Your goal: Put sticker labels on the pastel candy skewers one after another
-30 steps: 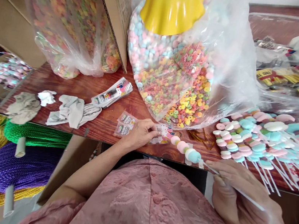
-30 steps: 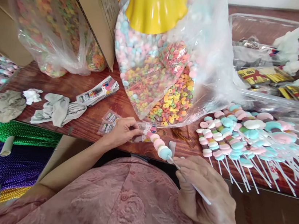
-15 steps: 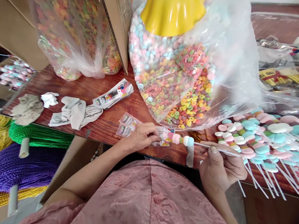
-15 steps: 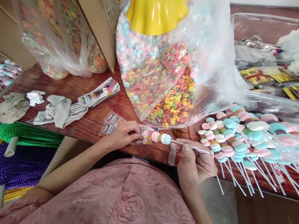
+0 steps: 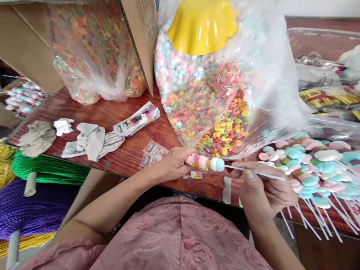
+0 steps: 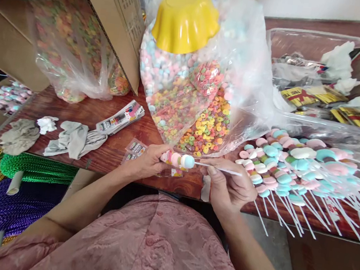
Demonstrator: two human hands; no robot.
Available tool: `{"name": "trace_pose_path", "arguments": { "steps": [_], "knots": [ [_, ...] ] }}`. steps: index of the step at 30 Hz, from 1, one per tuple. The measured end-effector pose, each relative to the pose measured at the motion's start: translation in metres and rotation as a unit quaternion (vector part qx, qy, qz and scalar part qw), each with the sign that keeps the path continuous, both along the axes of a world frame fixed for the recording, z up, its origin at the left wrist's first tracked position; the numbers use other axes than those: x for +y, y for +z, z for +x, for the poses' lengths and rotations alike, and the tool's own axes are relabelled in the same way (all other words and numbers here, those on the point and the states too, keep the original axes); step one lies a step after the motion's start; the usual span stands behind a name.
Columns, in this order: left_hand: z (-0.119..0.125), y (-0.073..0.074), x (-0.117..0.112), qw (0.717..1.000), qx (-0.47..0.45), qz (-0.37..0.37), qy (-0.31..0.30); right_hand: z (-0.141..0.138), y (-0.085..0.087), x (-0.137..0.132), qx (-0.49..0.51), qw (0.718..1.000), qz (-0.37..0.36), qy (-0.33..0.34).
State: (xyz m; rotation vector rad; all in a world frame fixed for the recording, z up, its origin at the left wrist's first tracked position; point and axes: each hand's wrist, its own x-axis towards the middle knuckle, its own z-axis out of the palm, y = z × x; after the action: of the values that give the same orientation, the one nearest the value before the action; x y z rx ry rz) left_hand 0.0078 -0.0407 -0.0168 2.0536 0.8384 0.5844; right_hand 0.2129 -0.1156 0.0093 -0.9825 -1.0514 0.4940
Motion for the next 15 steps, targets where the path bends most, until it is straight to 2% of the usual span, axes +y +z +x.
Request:
{"name": "trace_pose_path", "arguments": {
  "steps": [4, 6, 10, 15],
  "knots": [
    [0.005, 0.007, -0.007, 0.999, 0.011, -0.007, 0.048, 0.010, 0.017, 0.014, 0.018, 0.998, 0.025, 0.057],
    [0.007, 0.009, -0.011, 0.996, 0.009, -0.017, 0.085, 0.014, 0.022, 0.018, 0.012, 0.997, 0.052, 0.058],
    [0.007, 0.006, -0.017, 0.990, -0.003, -0.049, 0.131, 0.013, 0.019, 0.014, -0.038, 0.998, 0.040, 0.034],
    [0.010, 0.001, -0.022, 0.992, 0.002, -0.028, 0.123, 0.008, 0.015, 0.012, -0.038, 0.999, 0.004, 0.035]
  ]
}}
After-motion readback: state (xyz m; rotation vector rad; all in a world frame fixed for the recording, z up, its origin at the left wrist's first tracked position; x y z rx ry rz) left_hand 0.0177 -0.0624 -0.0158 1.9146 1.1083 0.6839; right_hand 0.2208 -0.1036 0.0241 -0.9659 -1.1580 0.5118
